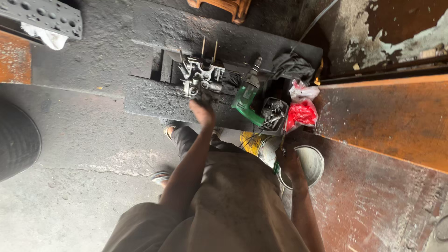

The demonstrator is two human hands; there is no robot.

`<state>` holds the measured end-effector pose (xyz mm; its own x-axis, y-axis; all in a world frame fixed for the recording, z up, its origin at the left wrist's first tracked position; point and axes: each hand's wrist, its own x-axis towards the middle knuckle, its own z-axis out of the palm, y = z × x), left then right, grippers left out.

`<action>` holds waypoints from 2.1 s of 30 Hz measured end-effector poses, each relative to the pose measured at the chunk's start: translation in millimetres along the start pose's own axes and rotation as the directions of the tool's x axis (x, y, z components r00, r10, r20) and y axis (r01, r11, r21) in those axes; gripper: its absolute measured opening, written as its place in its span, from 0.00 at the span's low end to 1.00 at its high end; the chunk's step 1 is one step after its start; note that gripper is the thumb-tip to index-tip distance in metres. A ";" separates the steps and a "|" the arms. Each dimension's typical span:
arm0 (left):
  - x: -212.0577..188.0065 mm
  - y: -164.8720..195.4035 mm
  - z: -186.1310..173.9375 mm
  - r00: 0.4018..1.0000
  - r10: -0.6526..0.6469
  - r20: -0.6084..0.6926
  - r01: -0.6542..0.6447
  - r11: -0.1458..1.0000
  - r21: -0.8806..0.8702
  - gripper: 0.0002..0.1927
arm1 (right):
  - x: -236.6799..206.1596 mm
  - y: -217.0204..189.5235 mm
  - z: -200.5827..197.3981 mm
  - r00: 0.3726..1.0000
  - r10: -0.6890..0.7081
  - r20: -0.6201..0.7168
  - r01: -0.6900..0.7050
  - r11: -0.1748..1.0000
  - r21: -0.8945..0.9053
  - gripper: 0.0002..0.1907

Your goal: The person uses a green power drill to drill into a metal engine block clamped in a vise. They hold the drill with both hands and apply pressure to the workpiece. After drilling, the person removes the drill bit and places it on the workbench.

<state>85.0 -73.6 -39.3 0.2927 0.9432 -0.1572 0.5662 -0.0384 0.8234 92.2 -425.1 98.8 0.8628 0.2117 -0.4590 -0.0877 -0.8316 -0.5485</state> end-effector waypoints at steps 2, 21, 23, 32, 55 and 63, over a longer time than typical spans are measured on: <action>10.5 -18.5 -22.7 0.973 0.232 0.007 -0.228 0.947 0.226 0.19 | 8.0 -1.3 6.0 0.999 -0.042 -0.012 0.042 0.999 0.005 0.14; 30.3 -5.9 -23.9 0.832 -0.533 0.158 0.511 0.623 -0.592 0.14 | -5.8 -8.9 -13.3 1.000 0.009 -0.022 -0.008 1.000 0.019 0.15; 35.1 -13.6 -24.5 0.936 -0.346 0.063 0.339 0.842 -0.419 0.12 | -15.2 -11.1 -14.8 0.997 -0.064 -0.051 0.066 0.998 0.023 0.15; -16.6 -19.4 14.3 0.938 0.195 0.288 -0.274 0.924 0.267 0.17 | -15.6 -9.1 -4.2 0.999 -0.028 -0.032 0.029 0.999 0.027 0.11; -19.0 -40.2 -30.2 0.942 -0.002 0.337 -0.140 0.907 0.397 0.27 | -20.7 1.0 -10.5 0.999 -0.020 -0.049 0.020 1.000 0.005 0.14; -1.3 -56.8 -43.2 0.854 0.208 0.476 -0.488 0.639 0.595 0.31 | -18.6 21.1 -7.6 0.987 -0.153 -0.046 0.154 0.988 0.017 0.08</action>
<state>19.1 -58.3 -62.3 0.7350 0.6405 -0.2224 0.6775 -0.6810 0.2778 78.1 -450.4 101.1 0.8881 0.3126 -0.3370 0.0376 -0.7801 -0.6245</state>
